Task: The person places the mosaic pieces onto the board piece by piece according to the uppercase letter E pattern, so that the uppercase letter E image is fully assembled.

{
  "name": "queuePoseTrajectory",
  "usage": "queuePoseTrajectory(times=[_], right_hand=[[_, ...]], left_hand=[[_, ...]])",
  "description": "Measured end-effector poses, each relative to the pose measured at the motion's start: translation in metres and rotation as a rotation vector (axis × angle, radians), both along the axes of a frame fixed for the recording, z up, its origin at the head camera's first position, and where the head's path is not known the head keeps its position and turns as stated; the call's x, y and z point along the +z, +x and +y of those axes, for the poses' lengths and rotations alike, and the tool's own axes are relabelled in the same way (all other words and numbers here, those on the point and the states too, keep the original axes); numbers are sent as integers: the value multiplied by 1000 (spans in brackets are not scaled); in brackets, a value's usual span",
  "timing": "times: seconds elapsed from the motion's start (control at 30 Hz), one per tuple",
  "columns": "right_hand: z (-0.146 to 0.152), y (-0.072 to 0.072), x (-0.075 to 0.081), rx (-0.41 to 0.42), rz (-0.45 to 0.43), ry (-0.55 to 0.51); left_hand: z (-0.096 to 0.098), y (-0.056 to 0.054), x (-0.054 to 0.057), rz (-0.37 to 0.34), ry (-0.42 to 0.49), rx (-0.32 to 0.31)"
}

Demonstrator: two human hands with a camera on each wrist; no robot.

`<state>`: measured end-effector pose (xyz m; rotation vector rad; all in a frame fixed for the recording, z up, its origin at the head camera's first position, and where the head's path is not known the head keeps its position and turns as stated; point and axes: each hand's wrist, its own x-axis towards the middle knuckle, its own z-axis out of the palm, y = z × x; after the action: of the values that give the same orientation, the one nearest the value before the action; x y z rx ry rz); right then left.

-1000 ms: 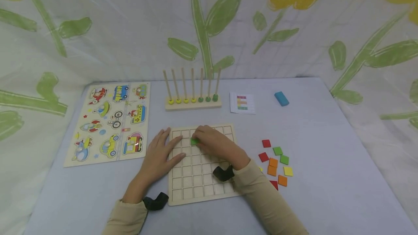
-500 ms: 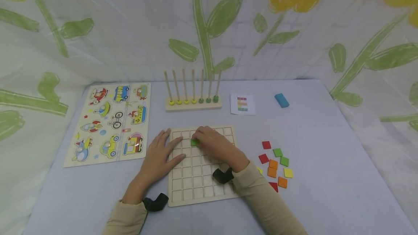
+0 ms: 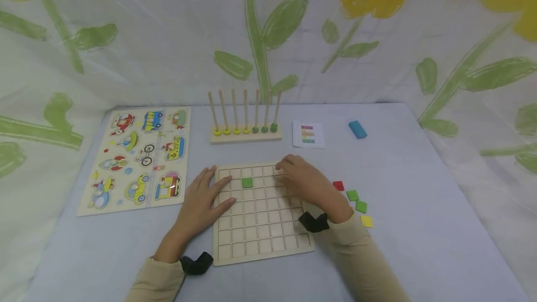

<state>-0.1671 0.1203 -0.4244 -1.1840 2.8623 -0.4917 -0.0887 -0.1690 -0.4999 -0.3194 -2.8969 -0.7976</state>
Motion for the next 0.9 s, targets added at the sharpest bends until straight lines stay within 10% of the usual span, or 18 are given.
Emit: queuePoseTrajectory(times=[0.33,0.9], right_hand=[[105,12,7,-464,-337,198],[107,13,-14,-475,-310,179]], left_hand=[[2,0,0,-4,-14,4],[0,2,2,14,3,6]])
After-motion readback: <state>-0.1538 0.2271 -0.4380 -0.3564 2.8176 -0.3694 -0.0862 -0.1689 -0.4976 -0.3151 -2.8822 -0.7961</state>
